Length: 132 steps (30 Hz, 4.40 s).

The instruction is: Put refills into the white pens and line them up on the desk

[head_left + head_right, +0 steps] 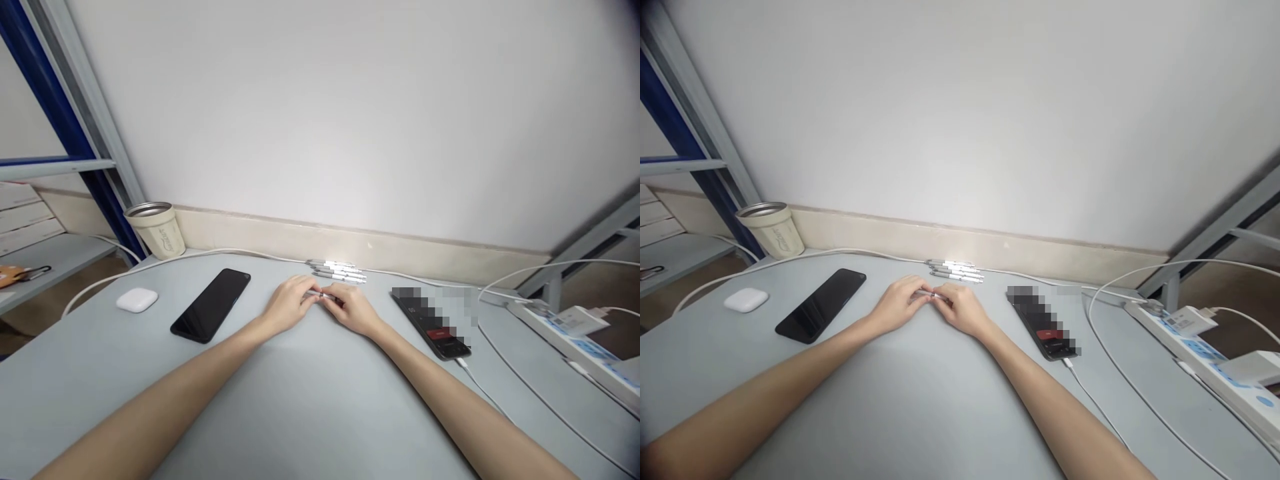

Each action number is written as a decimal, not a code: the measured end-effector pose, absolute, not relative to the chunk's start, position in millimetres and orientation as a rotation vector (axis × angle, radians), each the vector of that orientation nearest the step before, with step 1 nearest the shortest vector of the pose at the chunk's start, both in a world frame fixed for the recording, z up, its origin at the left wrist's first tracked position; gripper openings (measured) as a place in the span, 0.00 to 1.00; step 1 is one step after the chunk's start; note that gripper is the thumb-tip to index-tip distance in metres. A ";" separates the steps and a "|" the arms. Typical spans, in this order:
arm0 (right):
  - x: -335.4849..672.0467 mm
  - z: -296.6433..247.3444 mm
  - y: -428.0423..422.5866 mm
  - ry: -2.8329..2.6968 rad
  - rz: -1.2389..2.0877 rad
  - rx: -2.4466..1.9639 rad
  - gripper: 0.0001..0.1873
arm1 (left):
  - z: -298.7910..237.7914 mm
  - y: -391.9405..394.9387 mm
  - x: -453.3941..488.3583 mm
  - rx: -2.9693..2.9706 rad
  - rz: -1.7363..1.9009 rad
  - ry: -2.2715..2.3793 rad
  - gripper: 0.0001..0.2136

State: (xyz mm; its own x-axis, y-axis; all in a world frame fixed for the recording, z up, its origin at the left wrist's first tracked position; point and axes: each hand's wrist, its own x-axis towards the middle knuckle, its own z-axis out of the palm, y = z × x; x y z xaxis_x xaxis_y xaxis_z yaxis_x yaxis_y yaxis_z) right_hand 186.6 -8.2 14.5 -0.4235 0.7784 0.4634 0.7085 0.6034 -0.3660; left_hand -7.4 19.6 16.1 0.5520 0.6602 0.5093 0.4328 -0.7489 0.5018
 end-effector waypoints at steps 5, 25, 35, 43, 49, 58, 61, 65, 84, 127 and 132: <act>186.7 13.7 -6.7 -2.191 0.125 -1.214 0.13 | 14.7 25.7 -8.5 2.234 0.995 1.147 0.11; 192.9 3.7 -0.9 -2.164 0.082 -1.284 0.11 | 12.4 31.9 -6.4 2.213 0.888 1.248 0.15; 193.2 4.8 -1.7 -2.161 0.049 -1.283 0.12 | 7.8 34.2 -4.3 2.202 0.921 1.335 0.15; 193.9 4.8 -1.0 -2.146 0.024 -1.316 0.13 | 8.5 31.4 -6.3 2.257 1.054 1.094 0.09; 195.5 5.1 0.7 -2.184 -0.055 -1.300 0.13 | 8.5 31.5 -3.5 2.210 0.922 1.268 0.14; 195.6 2.3 2.2 -2.123 0.053 -1.231 0.11 | 10.4 26.9 -4.5 2.312 1.015 1.111 0.11; 196.9 6.2 0.3 -2.019 0.114 -1.267 0.11 | 7.9 28.3 -4.5 2.251 0.988 1.216 0.15; 202.5 10.5 0.1 -1.860 0.198 -1.292 0.11 | 5.1 30.5 -4.1 2.255 0.941 1.224 0.13; 208.1 4.0 8.6 -1.582 0.464 -1.171 0.14 | 7.6 28.6 -3.4 2.332 0.899 1.194 0.08; 189.5 8.4 -6.2 -2.091 -0.042 -1.486 0.14 | 11.6 29.3 -5.9 2.231 0.885 1.274 0.16; 193.8 12.7 -6.2 -2.163 0.113 -1.486 0.18 | 13.5 25.9 -7.6 2.394 0.958 1.283 0.15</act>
